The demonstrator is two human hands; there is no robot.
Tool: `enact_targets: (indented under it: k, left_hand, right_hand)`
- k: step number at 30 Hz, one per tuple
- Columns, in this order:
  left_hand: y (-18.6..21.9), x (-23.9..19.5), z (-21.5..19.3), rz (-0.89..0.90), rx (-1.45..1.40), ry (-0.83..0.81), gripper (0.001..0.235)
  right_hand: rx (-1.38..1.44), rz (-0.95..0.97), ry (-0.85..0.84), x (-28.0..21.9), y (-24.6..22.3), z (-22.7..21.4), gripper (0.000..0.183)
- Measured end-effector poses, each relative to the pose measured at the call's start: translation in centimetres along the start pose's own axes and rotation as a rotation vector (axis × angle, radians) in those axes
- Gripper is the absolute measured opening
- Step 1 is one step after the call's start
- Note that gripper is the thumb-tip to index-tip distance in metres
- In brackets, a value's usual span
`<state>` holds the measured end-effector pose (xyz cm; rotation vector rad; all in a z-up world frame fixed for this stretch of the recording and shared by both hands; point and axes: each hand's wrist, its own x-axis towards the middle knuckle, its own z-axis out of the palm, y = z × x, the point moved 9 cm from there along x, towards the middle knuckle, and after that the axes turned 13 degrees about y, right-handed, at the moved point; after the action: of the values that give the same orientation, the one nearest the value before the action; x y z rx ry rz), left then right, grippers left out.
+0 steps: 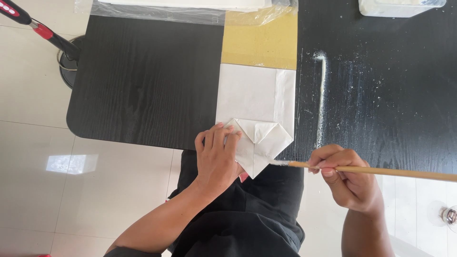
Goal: Folding white paper sheets and applying glue with a brush to assemble paper bags.
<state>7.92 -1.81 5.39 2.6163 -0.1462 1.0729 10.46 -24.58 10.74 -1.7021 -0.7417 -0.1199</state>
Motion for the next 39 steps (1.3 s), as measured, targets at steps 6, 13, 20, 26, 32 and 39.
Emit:
enact_targets:
  k: [6, 13, 20, 26, 32, 39]
  left_hand:
    - [-0.1, 0.5, 0.2, 0.009, -0.035, -0.048, 0.054]
    - [-0.5, 1.0, 0.5, 0.015, -0.016, -0.103, 0.105]
    - [-0.7, 2.0, 1.2, 0.039, 0.025, -0.119, 0.124]
    - [-0.7, 2.4, 2.0, 0.042, -0.016, -0.13, 0.108]
    - [-0.5, 2.5, 2.1, 0.031, -0.062, -0.134, 0.1]
    - [-0.1, 3.4, 2.4, 0.023, -0.122, -0.196, 0.092]
  right_hand:
    - [-0.029, -0.051, 0.005, -0.3, 0.3, -0.6, 0.009]
    - [-0.11, -0.248, 0.299, 4.0, 0.1, -6.0, 0.008]
    - [-0.327, -0.2, 0.832, 9.0, 5.2, -16.2, 0.006]
    - [-0.495, -0.091, 0.869, 14.3, 10.6, -21.6, 0.003]
    - [-0.701, -0.062, 0.724, 17.5, 15.8, -23.9, 0.01]
    - [-0.802, 0.017, 0.732, 17.5, 19.2, -25.1, 0.016]
